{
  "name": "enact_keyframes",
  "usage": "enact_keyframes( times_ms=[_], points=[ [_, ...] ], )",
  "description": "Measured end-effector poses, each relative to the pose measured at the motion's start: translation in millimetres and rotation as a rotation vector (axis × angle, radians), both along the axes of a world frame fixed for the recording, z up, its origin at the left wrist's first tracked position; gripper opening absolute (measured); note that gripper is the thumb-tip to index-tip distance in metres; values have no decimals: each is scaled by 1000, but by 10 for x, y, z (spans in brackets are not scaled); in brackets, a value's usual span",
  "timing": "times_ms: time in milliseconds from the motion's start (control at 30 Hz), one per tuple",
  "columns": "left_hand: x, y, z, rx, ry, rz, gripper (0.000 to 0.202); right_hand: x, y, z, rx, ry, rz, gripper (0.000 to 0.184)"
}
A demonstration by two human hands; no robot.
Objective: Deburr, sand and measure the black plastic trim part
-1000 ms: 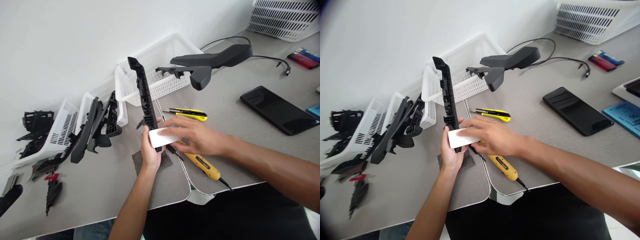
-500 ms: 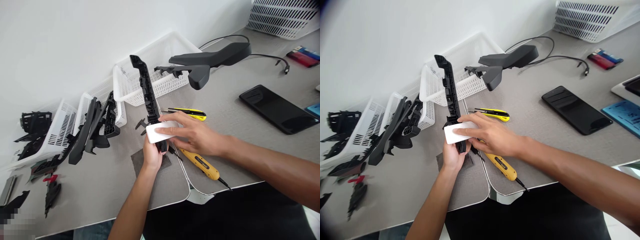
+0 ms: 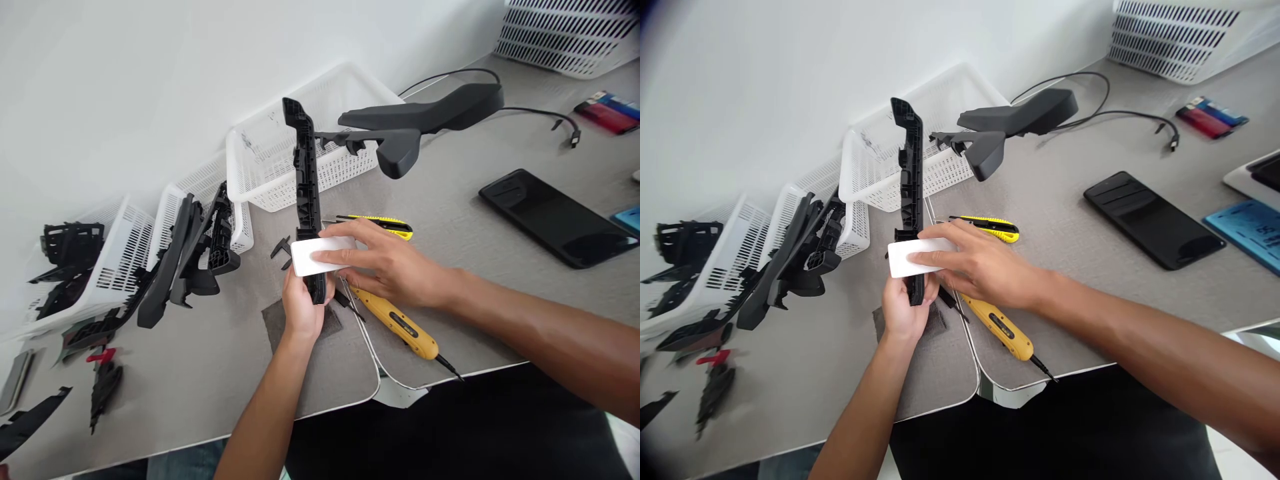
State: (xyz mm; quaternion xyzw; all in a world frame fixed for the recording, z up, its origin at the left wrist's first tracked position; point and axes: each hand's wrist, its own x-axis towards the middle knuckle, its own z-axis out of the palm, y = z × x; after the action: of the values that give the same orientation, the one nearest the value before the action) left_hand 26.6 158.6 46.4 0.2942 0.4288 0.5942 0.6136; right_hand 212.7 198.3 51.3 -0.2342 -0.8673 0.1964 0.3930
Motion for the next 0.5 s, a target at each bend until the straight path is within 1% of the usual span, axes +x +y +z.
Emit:
enact_keyframes(
  times_ms=[133, 233, 300, 433, 500],
  points=[
    [-30, 41, 142, -34, -67, 1, 40, 41, 55, 3, -36, 6, -11, 53],
    [-35, 50, 189, -55, -81, 13, 39, 56, 73, 1, -44, 6, -24, 50],
    [-29, 43, 178, -56, -100, 3, 40, 54, 67, -1, -39, 1, -36, 49],
    [-6, 24, 111, -74, -133, -38, 45, 33, 28, 0, -10, 23, -44, 49],
    [6, 20, 83, -98, -128, -29, 45, 22, 6, 3, 2, 32, -36, 52]
  ],
)
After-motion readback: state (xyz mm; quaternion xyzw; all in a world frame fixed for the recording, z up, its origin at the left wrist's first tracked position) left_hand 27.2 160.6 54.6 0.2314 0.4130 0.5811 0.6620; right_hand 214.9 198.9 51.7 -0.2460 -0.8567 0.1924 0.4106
